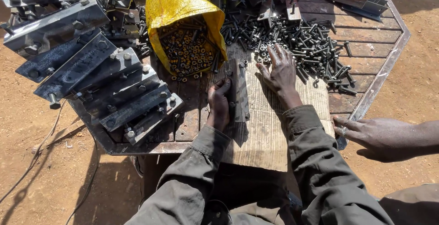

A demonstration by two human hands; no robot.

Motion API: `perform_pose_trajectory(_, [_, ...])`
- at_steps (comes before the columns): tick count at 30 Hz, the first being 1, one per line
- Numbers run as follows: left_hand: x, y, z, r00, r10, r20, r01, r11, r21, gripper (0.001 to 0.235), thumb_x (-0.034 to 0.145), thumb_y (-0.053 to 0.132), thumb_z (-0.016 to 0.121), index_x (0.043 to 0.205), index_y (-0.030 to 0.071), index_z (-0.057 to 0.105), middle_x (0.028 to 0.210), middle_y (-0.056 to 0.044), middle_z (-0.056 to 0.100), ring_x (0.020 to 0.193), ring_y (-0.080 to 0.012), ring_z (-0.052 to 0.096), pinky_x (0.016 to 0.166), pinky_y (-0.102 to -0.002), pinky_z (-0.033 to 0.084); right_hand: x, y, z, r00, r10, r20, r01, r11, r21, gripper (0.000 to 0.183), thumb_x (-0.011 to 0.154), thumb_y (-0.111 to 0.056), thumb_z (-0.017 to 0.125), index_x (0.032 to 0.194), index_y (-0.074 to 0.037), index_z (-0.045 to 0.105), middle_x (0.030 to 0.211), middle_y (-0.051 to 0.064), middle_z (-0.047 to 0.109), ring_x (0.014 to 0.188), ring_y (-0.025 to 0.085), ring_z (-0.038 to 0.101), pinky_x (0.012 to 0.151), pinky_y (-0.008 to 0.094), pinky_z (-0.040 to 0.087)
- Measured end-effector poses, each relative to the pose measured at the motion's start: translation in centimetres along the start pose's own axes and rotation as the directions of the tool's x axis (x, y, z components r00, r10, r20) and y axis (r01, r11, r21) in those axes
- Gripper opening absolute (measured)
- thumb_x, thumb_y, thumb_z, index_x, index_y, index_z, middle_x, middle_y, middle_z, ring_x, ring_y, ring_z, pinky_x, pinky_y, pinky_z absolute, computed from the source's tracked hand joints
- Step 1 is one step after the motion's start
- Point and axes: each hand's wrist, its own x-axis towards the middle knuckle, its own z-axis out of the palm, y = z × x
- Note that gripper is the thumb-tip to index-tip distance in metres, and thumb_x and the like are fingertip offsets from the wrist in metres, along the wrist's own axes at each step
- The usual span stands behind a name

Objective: A person is manually assembling metal components by inserting bolts through holes in metal plates and securing them with nuts.

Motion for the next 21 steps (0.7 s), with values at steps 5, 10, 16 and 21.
perform_pose_trajectory(5, [0.4,-0.8,-0.3,1.0,-0.003,-0.013,0.003,1.0,0.003,0.011,0.088,0.02,0.073,0.094,0.013,0.078,0.079,-0.006,0.073,0.072,-0.0149,0.072,0.069,-0.028,0.058,1.2,0.5,3.2,0.988,0.057,0.141,-0.058,0.998,-0.002,0.053,0.105,-0.054,0.055,0.138,-0.013,0.062,0.126,0.025,0.065,0.131,0.044,0.055,0.112,0.063,0.033])
perform_pose_trajectory(10, [-0.2,0.1,0.1,1.0,-0.015,0.015,0.015,0.999,-0.038,0.009,0.089,0.018,0.072,0.094,0.012,0.078,0.079,-0.007,0.073,0.073,-0.0159,0.073,0.069,-0.028,0.059,1.3,-0.3,3.0,0.954,0.169,0.249,-0.148,0.984,-0.1,0.056,0.105,-0.059,0.051,0.14,-0.015,0.058,0.14,0.015,0.061,0.14,0.036,0.047,0.113,0.058,0.034])
perform_pose_trajectory(16, [-0.1,-0.2,-0.1,1.0,-0.015,0.021,0.015,0.999,-0.046,0.009,0.089,0.018,0.072,0.093,0.012,0.077,0.079,-0.006,0.073,0.073,-0.0158,0.073,0.068,-0.028,0.059,0.4,-0.6,3.3,0.945,0.214,0.248,-0.182,0.972,-0.146,0.038,0.099,-0.034,0.073,0.129,-0.012,0.064,0.11,0.016,0.073,0.125,0.036,0.06,0.108,0.055,0.041])
perform_pose_trajectory(21, [0.1,0.0,-0.1,1.0,-0.007,0.029,0.009,0.998,-0.07,0.008,0.09,0.018,0.072,0.092,0.012,0.077,0.079,-0.006,0.072,0.072,-0.0148,0.071,0.069,-0.028,0.058,-3.4,6.3,9.0,0.998,0.025,0.059,-0.014,0.982,-0.188,0.012,0.089,-0.033,0.067,0.097,-0.024,0.064,0.095,0.003,0.065,0.097,0.028,0.064,0.074,0.043,0.056])
